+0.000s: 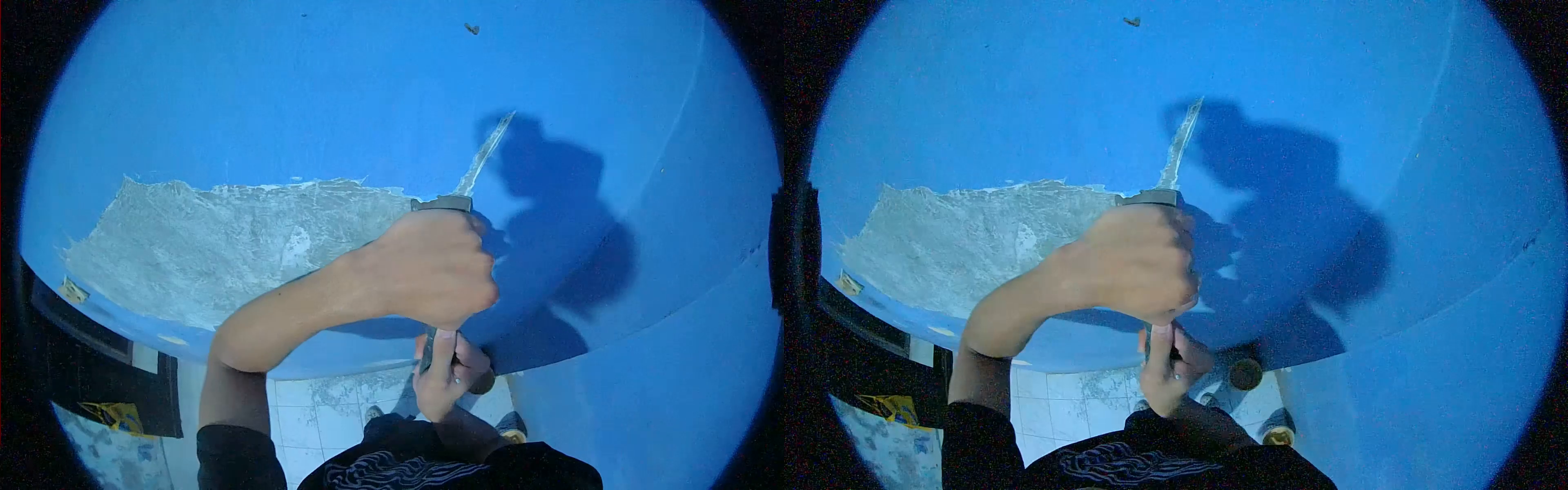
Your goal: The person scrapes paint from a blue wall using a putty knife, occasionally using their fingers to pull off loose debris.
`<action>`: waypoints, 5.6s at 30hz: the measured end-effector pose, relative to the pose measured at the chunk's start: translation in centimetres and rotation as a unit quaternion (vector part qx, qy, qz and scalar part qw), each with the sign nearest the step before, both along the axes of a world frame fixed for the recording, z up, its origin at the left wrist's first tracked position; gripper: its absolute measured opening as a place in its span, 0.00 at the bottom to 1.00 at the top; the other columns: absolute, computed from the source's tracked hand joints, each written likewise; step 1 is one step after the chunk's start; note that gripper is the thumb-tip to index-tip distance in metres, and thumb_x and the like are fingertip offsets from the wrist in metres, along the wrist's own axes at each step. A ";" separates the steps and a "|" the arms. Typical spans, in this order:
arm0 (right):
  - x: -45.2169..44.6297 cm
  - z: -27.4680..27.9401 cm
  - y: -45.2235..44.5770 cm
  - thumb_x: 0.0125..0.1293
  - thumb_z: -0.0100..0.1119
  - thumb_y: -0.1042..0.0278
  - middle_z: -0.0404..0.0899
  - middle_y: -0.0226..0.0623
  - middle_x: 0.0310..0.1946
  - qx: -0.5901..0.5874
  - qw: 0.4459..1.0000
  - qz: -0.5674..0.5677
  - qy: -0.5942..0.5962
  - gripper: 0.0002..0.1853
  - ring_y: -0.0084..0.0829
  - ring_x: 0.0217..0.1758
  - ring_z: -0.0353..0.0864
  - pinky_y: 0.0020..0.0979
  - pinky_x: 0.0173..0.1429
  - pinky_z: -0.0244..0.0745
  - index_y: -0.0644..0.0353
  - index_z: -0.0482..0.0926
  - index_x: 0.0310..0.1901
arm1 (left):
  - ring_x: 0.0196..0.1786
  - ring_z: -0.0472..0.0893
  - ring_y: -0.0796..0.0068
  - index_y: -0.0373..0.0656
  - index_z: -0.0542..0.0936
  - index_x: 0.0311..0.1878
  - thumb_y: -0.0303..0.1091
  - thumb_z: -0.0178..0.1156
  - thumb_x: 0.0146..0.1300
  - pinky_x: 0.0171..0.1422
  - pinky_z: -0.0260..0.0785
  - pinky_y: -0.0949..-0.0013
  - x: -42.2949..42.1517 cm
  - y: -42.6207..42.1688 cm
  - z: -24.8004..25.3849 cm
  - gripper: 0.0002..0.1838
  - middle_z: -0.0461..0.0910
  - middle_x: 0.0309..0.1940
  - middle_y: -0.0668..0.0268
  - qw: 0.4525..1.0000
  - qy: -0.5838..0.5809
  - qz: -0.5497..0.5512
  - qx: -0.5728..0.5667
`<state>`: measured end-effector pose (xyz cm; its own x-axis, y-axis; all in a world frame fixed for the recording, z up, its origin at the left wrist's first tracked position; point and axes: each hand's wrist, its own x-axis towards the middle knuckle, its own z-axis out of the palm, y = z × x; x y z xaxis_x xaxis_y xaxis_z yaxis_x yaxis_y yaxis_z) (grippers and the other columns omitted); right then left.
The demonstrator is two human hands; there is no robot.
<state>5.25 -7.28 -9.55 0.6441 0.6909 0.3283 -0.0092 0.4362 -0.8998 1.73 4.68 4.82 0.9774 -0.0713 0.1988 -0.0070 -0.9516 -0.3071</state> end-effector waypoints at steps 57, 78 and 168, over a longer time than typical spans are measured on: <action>-0.4 0.2 1.4 0.76 0.51 0.67 0.75 0.35 0.16 0.065 0.997 -0.012 0.037 0.23 0.21 0.16 0.70 0.26 0.21 0.59 0.65 0.73 0.20 | 0.23 0.80 0.61 0.46 0.80 0.14 0.44 0.61 0.35 0.26 0.73 0.62 0.3 0.3 2.0 0.11 0.75 0.12 0.64 0.998 0.050 -0.018 0.027; 0.4 0.9 0.1 0.77 0.50 0.59 0.73 0.29 0.14 0.004 0.997 0.045 0.055 0.27 0.16 0.14 0.67 0.22 0.19 0.55 0.67 0.76 0.20 | 0.27 0.79 0.58 0.42 0.78 0.11 0.51 0.63 0.44 0.28 0.73 0.58 0.2 -0.6 0.6 0.21 0.74 0.12 0.61 0.999 0.008 0.036 0.012; 6.7 2.0 0.1 0.63 0.62 0.75 0.77 0.28 0.16 0.036 0.999 0.031 -0.016 0.08 0.16 0.19 0.71 0.22 0.26 0.63 0.67 0.85 0.26 | 0.25 0.77 0.55 0.43 0.75 0.10 0.47 0.63 0.55 0.29 0.71 0.58 1.8 -0.5 1.4 0.23 0.72 0.11 0.60 0.993 -0.100 0.057 -0.022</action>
<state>11.98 -7.15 -7.58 0.5890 0.7027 0.3990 -0.0101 0.5001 -0.8659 3.52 4.21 6.26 0.9195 0.0506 0.3898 0.1581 -0.9555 -0.2490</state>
